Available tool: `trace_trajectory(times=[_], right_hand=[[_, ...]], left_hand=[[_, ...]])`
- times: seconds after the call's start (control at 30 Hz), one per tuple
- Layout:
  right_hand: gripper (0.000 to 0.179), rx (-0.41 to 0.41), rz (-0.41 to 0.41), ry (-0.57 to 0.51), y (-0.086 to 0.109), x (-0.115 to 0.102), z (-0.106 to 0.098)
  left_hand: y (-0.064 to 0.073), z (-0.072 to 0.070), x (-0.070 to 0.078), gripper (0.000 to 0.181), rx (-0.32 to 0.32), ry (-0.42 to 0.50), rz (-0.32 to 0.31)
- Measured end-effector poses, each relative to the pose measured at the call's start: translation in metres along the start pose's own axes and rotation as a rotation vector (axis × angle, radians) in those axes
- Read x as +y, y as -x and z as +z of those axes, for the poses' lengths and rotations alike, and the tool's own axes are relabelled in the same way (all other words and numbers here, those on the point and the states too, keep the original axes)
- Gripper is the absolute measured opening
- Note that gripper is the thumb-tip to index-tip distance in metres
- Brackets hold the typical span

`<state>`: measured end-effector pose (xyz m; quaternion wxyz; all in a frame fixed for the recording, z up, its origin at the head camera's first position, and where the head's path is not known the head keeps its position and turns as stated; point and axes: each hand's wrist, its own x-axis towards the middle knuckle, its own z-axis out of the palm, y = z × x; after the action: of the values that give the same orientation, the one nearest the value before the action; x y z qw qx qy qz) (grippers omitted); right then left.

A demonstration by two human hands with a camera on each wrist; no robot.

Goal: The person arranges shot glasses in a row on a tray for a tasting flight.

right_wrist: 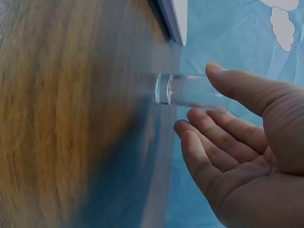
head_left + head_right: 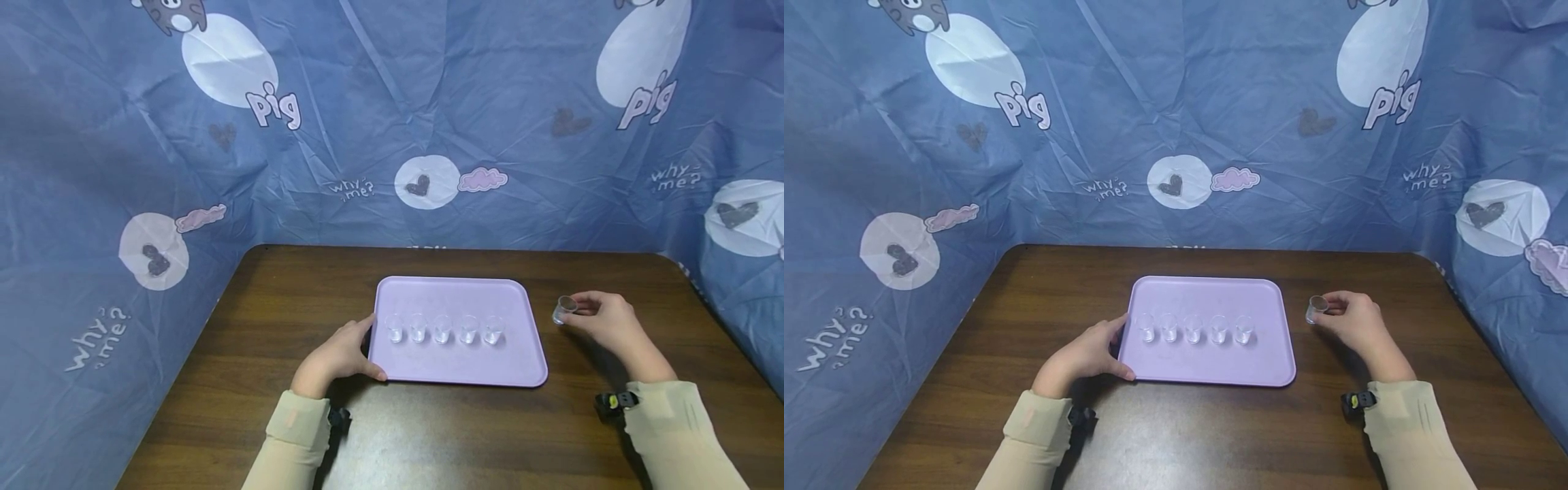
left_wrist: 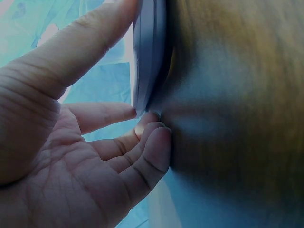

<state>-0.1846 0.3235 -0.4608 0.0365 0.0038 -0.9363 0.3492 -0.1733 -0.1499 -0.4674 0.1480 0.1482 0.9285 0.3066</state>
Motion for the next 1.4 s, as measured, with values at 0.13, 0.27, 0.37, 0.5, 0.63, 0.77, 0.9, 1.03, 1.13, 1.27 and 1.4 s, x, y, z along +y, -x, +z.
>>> trace_trajectory(times=[0.13,0.27,0.37,0.5,0.63,0.77,0.9,1.03,1.13,1.27,1.4], right_hand=[[0.047,-0.005,0.006,0.013,-0.001,-0.002,0.002],[0.044,-0.008,0.013,0.024,-0.002,-0.003,0.004],[0.043,-0.005,0.01,0.016,-0.002,-0.002,0.005],[0.042,0.003,0.004,0.001,-0.001,-0.001,0.006],[0.041,0.008,0.004,-0.004,-0.002,0.001,0.007],[0.041,0.005,0.008,-0.005,-0.003,0.003,0.009],[0.04,0.006,0.009,-0.001,-0.004,0.005,0.01],[0.04,0.008,0.012,0.007,-0.003,0.004,0.011],[0.04,0.008,0.013,0.01,-0.003,0.004,0.011],[0.039,0.007,0.011,0.013,-0.003,0.005,0.011],[0.039,0.006,0.008,0.013,-0.002,0.004,0.01]], left_hand=[[0.0,0.0,0.0,0.119,0.004,0.002,0.005],[0.0,0.0,0.0,0.119,0.008,0.003,0.019],[0.0,0.0,0.0,0.119,0.01,0.004,0.024],[0.001,0.0,0.0,0.118,0.01,0.005,0.021],[0.0,0.0,0.0,0.118,0.007,0.01,0.012],[0.0,0.001,-0.001,0.119,0.004,0.01,0.003],[0.0,0.001,-0.001,0.119,0.004,0.007,-0.002],[0.0,0.001,0.0,0.119,0.002,0.011,-0.001],[0.0,0.0,0.0,0.119,0.002,0.011,0.003],[0.0,0.0,0.0,0.119,0.003,0.005,0.006],[0.001,0.0,0.0,0.119,0.003,0.003,0.003]])
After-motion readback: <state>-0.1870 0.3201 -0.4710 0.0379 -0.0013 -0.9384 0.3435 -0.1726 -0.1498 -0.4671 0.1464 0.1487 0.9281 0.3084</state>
